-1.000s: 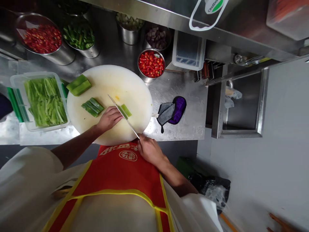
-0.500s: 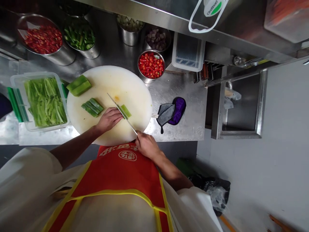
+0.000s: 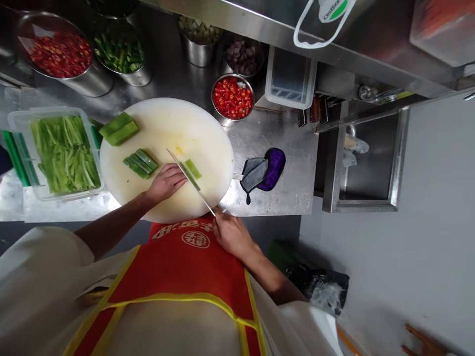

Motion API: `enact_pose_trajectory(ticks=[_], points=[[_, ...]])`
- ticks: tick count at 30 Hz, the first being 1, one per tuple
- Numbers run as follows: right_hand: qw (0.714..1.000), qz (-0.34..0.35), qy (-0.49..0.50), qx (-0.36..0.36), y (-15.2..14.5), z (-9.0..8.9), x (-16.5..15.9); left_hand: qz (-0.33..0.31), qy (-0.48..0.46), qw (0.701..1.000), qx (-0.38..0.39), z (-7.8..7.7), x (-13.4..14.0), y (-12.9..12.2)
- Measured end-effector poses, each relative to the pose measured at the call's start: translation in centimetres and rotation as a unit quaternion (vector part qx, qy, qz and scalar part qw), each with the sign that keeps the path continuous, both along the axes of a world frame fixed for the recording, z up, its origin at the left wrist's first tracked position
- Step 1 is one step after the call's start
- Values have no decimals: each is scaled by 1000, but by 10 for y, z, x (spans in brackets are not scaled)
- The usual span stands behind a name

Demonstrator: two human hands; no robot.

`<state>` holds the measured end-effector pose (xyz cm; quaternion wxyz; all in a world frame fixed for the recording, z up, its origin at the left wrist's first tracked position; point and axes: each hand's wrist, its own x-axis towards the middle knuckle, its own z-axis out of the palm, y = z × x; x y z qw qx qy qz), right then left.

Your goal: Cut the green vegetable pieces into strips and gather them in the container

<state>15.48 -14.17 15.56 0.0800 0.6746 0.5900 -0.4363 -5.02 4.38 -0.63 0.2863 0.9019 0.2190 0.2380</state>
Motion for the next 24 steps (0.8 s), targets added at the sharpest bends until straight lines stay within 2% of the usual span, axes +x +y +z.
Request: enact_pose_trajectory(ticks=[8, 16, 24], points=[[1000, 1, -21, 1, 23, -26, -9, 5, 3, 1000, 0, 3, 0, 0], [999, -1, -4, 39, 15, -5, -3, -1, -18, 1000, 10, 4, 1, 0], [1000, -3, -9, 19, 5, -5, -2, 1, -16, 999, 32, 7, 2, 0]])
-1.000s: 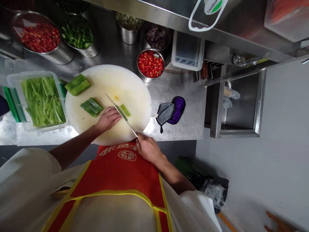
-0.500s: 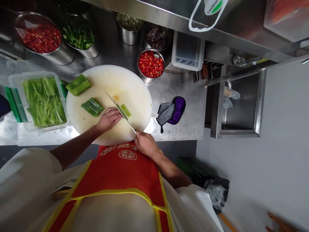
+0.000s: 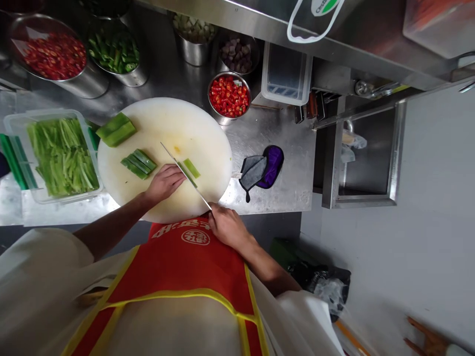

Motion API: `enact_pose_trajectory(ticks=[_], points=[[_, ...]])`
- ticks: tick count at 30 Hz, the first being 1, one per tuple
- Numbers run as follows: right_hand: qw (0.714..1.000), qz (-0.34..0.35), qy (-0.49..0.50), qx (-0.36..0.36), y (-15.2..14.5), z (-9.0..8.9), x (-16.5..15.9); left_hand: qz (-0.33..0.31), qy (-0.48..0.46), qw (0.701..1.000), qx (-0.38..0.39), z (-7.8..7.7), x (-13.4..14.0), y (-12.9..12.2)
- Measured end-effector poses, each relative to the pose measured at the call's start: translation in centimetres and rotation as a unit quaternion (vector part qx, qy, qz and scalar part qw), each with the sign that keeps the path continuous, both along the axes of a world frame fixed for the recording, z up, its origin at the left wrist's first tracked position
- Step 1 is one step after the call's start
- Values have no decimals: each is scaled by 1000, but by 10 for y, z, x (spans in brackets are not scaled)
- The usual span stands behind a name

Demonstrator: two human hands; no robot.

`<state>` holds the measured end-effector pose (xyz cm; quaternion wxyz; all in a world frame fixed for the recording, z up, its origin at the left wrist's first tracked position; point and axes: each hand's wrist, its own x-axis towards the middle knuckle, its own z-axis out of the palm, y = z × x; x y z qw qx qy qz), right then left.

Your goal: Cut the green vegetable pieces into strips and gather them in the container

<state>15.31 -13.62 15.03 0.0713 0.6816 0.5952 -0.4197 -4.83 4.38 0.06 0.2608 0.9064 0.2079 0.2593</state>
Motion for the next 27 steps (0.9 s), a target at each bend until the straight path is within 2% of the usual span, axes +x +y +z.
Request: enact_pose_trajectory(ticks=[6, 13, 17, 21, 27], points=[[1000, 0, 4, -27, -9, 5, 5, -1, 1, 1000, -16, -2, 0, 0], [1000, 4, -11, -19, 22, -19, -8, -1, 6, 999, -40, 1, 0, 0], [1000, 0, -14, -9, 27, -24, -8, 1, 13, 999, -47, 2, 0, 0], [1000, -10, -10, 6, 22, -21, -6, 2, 22, 999, -36, 4, 0, 0], [1000, -10, 11, 22, 12, -6, -2, 3, 23, 999, -38, 5, 0, -1]])
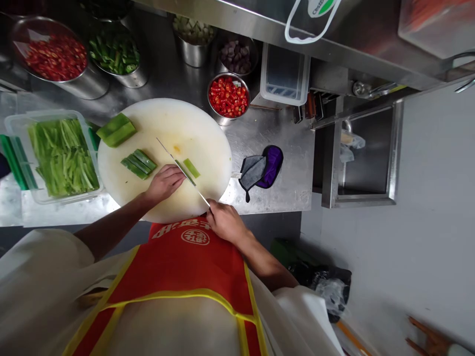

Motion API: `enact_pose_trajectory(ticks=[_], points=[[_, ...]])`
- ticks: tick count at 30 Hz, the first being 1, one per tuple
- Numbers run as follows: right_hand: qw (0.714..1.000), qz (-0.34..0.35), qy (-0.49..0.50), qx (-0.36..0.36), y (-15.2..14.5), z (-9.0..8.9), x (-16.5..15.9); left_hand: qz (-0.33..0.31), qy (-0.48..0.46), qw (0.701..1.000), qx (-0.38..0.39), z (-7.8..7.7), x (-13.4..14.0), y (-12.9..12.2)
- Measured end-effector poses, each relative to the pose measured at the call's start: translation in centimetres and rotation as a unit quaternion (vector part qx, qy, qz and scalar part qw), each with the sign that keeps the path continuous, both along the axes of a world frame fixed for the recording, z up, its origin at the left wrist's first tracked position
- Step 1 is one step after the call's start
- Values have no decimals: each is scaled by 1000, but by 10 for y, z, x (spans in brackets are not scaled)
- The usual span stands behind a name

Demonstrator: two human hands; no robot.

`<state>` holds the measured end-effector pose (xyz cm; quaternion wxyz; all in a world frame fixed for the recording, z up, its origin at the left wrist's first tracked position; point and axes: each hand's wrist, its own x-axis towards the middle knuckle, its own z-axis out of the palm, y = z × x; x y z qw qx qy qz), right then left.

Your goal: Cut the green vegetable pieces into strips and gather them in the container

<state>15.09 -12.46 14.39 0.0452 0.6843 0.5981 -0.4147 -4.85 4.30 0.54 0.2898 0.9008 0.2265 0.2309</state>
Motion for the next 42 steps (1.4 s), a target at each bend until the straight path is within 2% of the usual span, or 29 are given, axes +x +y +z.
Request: enact_pose_trajectory(ticks=[15, 20, 24, 28, 31, 35, 38, 40, 42], points=[[998, 14, -11, -53, -18, 13, 9, -1, -9, 1000, -15, -3, 0, 0], [998, 13, -15, -56, -7, 7, 5, -2, -4, 1000, 0, -2, 0, 0], [999, 7, -13, -49, -1, -4, 0, -5, -9, 1000, -17, -1, 0, 0], [999, -2, -7, -36, 2, -16, -3, -3, 6, 1000, -12, 0, 0, -1], [999, -29, 9, -22, 2, -18, -3, -2, 19, 1000, 5, -1, 0, -1], [994, -91, 47, 25, -9, -8, 2, -7, 29, 1000, 5, -7, 2, 0], [982, -122, 118, 79, -24, 2, 6, -9, 38, 999, 14, -11, 3, 1], [972, -118, 173, 106, -34, 5, 7, -13, 36, 999, 31, -9, 3, 1], [966, -107, 202, 119, -43, 4, 7, -14, 20, 999, 47, 1, -1, -1]])
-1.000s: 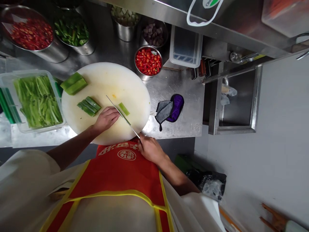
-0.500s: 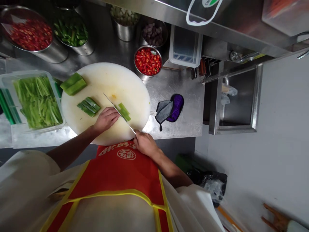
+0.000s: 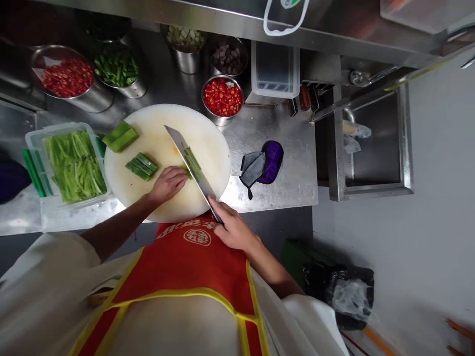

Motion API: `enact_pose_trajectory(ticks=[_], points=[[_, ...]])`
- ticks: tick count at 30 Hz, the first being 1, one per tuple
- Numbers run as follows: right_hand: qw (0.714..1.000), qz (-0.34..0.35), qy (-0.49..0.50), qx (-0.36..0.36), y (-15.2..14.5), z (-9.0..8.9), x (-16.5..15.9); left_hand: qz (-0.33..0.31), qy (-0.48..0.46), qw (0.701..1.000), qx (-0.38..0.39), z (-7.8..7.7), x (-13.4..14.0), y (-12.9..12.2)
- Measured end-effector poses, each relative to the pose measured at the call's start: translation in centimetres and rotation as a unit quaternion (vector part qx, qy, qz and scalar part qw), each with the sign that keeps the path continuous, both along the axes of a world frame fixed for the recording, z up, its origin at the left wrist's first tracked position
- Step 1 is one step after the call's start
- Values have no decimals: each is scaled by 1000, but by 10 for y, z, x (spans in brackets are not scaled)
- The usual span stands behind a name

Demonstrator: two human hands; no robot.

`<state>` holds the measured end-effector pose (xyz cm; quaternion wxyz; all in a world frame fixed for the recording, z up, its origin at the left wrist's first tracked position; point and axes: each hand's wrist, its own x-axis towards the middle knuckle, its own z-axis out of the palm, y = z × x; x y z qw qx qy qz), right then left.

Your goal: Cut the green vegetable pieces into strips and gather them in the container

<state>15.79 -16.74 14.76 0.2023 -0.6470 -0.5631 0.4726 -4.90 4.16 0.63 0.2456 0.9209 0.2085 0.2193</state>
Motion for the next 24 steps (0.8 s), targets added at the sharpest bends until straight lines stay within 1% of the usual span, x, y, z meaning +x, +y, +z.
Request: enact_pose_trajectory(ticks=[2, 5, 6, 7, 8, 9, 11, 12, 13, 16, 19, 24], points=[[1000, 14, -1, -4, -6, -5, -2, 29, -30, 999, 7, 17, -7, -2], [997, 53, -33, -39, -12, -14, -9, 114, -71, 991, 11, 48, -19, 3], [995, 70, -52, -54, -13, -18, -13, 119, -71, 990, 7, 57, -22, 7], [991, 86, -73, -66, -15, -21, -16, 98, -60, 993, 0, 64, -24, 12], [988, 99, -93, -74, -16, -24, -20, 51, -35, 998, -11, 69, -25, 18], [985, 110, -110, -76, -18, -28, -24, -12, 2, 1000, -23, 71, -24, 24], [981, 123, -134, -69, -22, -34, -32, -135, 92, 986, -37, 70, -21, 36], [980, 126, -141, -62, -24, -37, -36, -176, 136, 974, -37, 67, -19, 40], [980, 126, -146, -53, -27, -40, -40, -203, 174, 963, -33, 64, -17, 44], [980, 121, -155, -34, -33, -47, -50, -245, 239, 939, -21, 54, -12, 52], [979, 115, -164, -34, -36, -53, -58, -279, 257, 925, -5, 49, -10, 54], [978, 94, -183, -37, -37, -63, -70, -286, 277, 917, 24, 43, -8, 56]])
